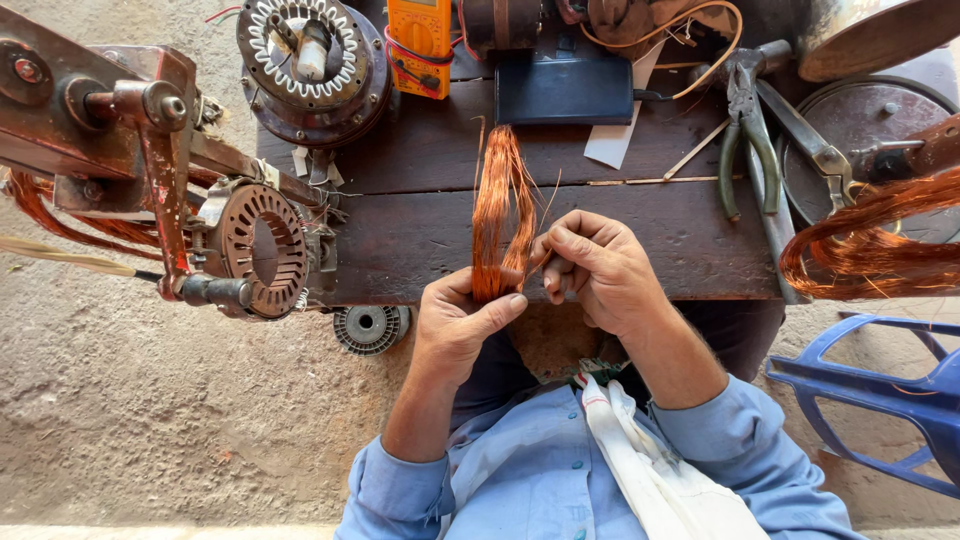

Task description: The person holds and manipulates a bundle of copper wire, repeatedly twisting and adjusting it by hand. The workspace contains motor parts, a multimeter, and pliers, but the person does not use any tools during the clip.

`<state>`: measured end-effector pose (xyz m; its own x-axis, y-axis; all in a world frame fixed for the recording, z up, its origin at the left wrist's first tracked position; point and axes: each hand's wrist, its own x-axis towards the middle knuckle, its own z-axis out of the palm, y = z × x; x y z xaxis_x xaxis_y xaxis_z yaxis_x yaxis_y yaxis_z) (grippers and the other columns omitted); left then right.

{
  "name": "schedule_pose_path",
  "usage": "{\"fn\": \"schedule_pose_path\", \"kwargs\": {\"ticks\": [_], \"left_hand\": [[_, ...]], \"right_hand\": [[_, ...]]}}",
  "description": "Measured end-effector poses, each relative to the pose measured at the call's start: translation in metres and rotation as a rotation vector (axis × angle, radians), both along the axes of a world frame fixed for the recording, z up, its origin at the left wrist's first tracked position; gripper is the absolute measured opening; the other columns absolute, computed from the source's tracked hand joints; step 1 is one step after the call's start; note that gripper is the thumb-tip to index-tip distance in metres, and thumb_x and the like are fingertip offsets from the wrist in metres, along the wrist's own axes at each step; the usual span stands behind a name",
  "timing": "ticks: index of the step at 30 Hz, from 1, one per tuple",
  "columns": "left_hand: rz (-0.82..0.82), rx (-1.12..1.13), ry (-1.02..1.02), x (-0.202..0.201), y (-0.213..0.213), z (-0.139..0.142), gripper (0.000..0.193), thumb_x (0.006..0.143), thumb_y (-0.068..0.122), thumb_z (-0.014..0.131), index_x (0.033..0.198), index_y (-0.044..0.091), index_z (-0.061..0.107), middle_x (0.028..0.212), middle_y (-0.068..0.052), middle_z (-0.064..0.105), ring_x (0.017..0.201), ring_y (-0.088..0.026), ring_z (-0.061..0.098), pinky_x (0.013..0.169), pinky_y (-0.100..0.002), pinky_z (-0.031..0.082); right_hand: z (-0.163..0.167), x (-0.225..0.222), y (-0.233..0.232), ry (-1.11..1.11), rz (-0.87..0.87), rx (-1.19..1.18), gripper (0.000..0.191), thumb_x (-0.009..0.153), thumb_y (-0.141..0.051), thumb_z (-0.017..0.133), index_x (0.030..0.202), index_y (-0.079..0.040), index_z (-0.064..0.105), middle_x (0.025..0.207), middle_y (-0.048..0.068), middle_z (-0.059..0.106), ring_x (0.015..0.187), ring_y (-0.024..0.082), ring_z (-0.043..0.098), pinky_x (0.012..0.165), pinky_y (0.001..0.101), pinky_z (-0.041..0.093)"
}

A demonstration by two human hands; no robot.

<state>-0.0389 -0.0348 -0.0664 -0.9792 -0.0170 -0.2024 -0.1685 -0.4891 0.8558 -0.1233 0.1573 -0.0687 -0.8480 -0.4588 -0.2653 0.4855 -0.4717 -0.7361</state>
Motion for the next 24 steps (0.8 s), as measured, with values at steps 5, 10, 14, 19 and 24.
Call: {"fn": "schedule_pose_path", "kwargs": {"ticks": [5, 10, 14, 19, 24], "left_hand": [[0.01, 0.004, -0.034, -0.0014, -0.0025, 0.0026, 0.024, 0.084, 0.0, 0.082, 0.107, -0.004, 0.075, 0.09, -0.008, 0.075, 0.081, -0.013, 0.07, 0.078, -0.027, 0.059], [-0.002, 0.06, -0.019, -0.0034, -0.0044, 0.0053, 0.02, 0.086, 0.003, 0.081, 0.103, -0.004, 0.075, 0.087, -0.009, 0.073, 0.077, -0.015, 0.069, 0.074, -0.029, 0.058], [0.008, 0.055, -0.015, -0.0036, -0.0052, 0.0068, 0.018, 0.087, 0.003, 0.079, 0.102, -0.005, 0.075, 0.085, -0.01, 0.073, 0.076, -0.015, 0.068, 0.073, -0.028, 0.057], [0.009, 0.053, -0.003, -0.0048, -0.0061, 0.0075, 0.015, 0.089, 0.003, 0.078, 0.101, -0.005, 0.075, 0.084, -0.01, 0.073, 0.076, -0.015, 0.068, 0.073, -0.028, 0.056], [0.031, 0.065, -0.021, -0.0043, -0.0054, 0.0073, 0.016, 0.088, 0.003, 0.079, 0.101, -0.004, 0.075, 0.086, -0.01, 0.073, 0.075, -0.016, 0.069, 0.072, -0.029, 0.058]], "right_hand": [[-0.0006, 0.0012, 0.0023, -0.013, -0.007, -0.003, 0.01, 0.099, -0.009, 0.067, 0.103, 0.0, 0.068, 0.093, 0.013, 0.074, 0.067, 0.013, 0.069, 0.055, 0.0268, 0.058], [-0.0042, 0.0, 0.0042, -0.017, 0.003, 0.0, 0.011, 0.099, -0.008, 0.068, 0.101, 0.002, 0.071, 0.088, 0.013, 0.073, 0.068, 0.014, 0.069, 0.054, 0.0264, 0.056], [-0.0079, 0.0005, 0.0038, -0.036, 0.035, -0.032, 0.011, 0.1, -0.01, 0.069, 0.1, 0.001, 0.069, 0.086, 0.01, 0.071, 0.066, 0.013, 0.068, 0.053, 0.0263, 0.055], [-0.008, 0.0013, 0.0043, -0.065, 0.051, -0.093, 0.011, 0.099, -0.009, 0.064, 0.1, 0.002, 0.067, 0.087, 0.012, 0.07, 0.068, 0.015, 0.069, 0.054, 0.0286, 0.056], [-0.003, 0.0004, 0.0032, -0.051, 0.062, -0.146, 0.015, 0.097, -0.007, 0.063, 0.106, 0.004, 0.067, 0.091, 0.013, 0.071, 0.071, 0.016, 0.069, 0.057, 0.0294, 0.057]]}}
